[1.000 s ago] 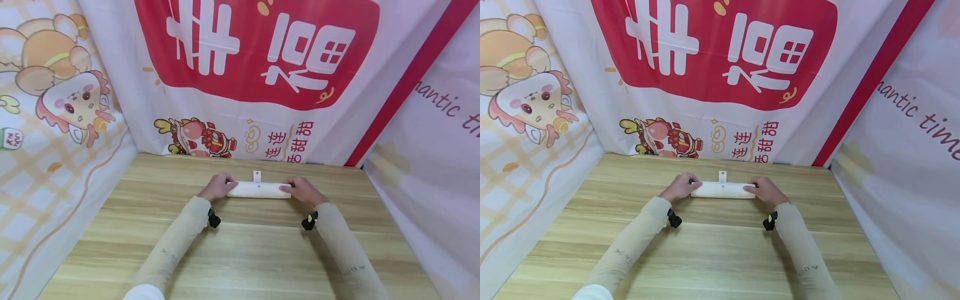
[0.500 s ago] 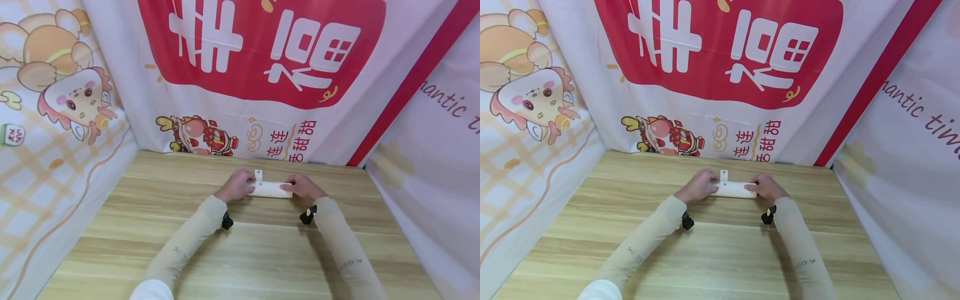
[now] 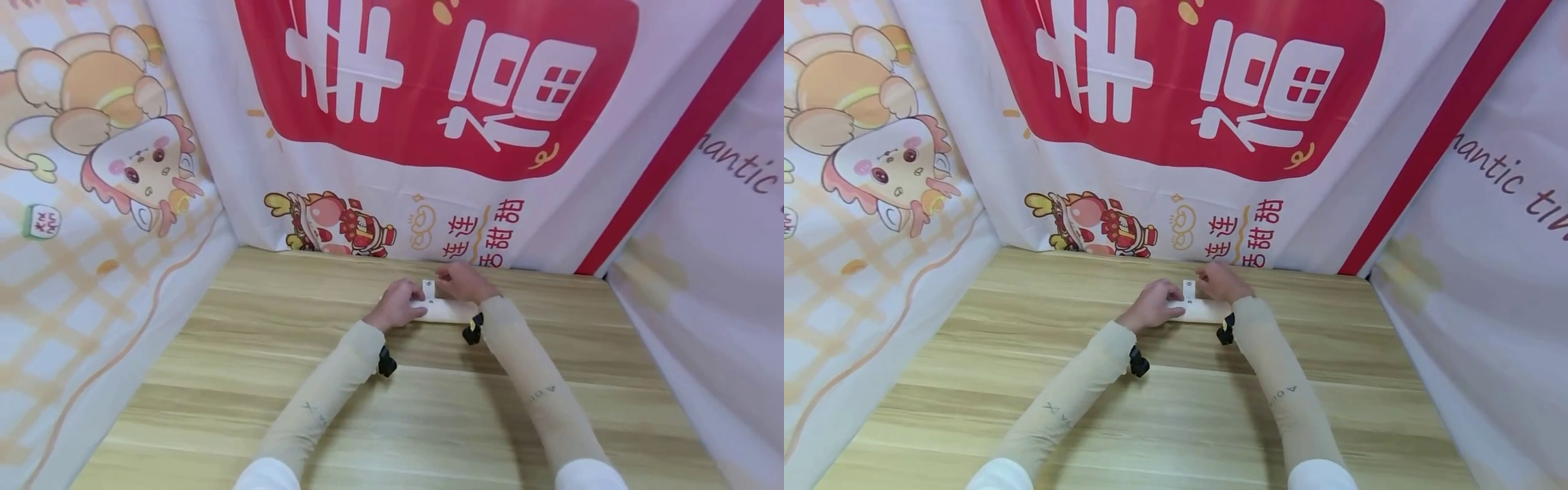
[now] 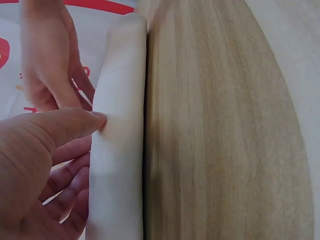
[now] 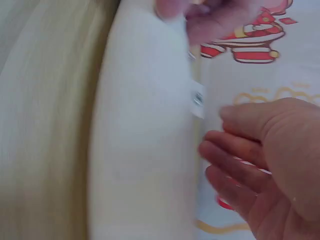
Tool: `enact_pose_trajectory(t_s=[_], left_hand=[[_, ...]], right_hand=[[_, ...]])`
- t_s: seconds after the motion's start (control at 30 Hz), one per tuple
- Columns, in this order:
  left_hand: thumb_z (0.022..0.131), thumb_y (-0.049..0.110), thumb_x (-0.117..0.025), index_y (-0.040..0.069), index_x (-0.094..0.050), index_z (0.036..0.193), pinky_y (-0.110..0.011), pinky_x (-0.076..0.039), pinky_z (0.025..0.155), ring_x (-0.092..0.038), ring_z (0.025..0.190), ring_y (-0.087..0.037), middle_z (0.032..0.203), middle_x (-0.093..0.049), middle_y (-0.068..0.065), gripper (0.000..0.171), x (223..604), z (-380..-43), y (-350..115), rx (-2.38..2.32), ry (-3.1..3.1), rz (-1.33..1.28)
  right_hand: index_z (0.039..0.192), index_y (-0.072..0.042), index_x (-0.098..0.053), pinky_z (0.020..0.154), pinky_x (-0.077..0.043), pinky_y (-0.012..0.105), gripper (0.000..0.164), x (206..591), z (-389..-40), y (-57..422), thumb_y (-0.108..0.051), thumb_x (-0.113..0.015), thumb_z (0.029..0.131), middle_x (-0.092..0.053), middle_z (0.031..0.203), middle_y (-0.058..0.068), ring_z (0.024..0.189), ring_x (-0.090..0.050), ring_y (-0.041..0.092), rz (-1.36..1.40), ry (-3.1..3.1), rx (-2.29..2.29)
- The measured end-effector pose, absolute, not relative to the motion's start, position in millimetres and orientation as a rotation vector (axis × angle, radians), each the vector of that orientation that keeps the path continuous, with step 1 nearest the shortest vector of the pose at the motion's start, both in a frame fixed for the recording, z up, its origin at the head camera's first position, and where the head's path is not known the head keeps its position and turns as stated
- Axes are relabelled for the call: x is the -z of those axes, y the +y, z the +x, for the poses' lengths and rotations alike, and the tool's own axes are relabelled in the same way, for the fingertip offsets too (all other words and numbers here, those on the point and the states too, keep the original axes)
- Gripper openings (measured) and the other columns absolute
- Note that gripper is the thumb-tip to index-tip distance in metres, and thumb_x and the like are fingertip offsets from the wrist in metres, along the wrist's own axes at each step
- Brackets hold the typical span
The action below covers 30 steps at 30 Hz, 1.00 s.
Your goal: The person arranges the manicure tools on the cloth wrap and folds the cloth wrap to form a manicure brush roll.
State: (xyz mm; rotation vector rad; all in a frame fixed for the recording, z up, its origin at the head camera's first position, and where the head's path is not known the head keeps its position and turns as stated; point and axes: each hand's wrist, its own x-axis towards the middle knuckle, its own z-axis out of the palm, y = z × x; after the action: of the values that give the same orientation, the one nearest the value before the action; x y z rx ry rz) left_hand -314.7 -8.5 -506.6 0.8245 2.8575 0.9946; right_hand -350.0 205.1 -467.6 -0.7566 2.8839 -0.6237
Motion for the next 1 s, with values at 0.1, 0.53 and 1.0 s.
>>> enact_pose_trajectory(t_s=[0.1, 0.53, 1.0], left_hand=[[0.090, 0.020, -0.084, 0.006, -0.076, 0.101, -0.039, -0.052, 0.096, -0.064, 0.102, -0.023, 0.107, -0.071, -0.009, 0.020, 509, -312, -4, -1.014, 2.850, 0.818], [0.092, 0.018, -0.083, 0.005, -0.075, 0.098, -0.042, -0.054, 0.096, -0.065, 0.102, -0.025, 0.108, -0.071, -0.011, 0.016, 512, -314, -5, -1.144, 2.843, 0.735], [0.092, 0.020, -0.082, 0.008, -0.078, 0.100, -0.040, -0.054, 0.094, -0.066, 0.100, -0.023, 0.106, -0.072, -0.008, 0.015, 511, -314, -8, -1.169, 2.812, 0.707]], right_hand=[[0.135, 0.006, -0.066, 0.107, -0.054, 0.051, 0.035, 483, -356, 200, -0.008, -0.061, 0.103, -0.073, 0.128, 0.024, 0.121, -0.070, 0.038, -0.716, 2.857, 0.696], [0.112, -0.008, -0.080, 0.093, -0.060, 0.043, 0.016, 489, -354, 208, -0.008, -0.074, 0.097, -0.081, 0.106, 0.008, 0.099, -0.075, 0.023, -0.774, 2.872, 0.935], [0.100, -0.005, -0.082, 0.082, -0.064, 0.035, 0.008, 496, -319, 205, -0.003, -0.076, 0.095, -0.082, 0.099, 0.009, 0.091, -0.079, 0.021, -0.994, 2.997, 0.916]])
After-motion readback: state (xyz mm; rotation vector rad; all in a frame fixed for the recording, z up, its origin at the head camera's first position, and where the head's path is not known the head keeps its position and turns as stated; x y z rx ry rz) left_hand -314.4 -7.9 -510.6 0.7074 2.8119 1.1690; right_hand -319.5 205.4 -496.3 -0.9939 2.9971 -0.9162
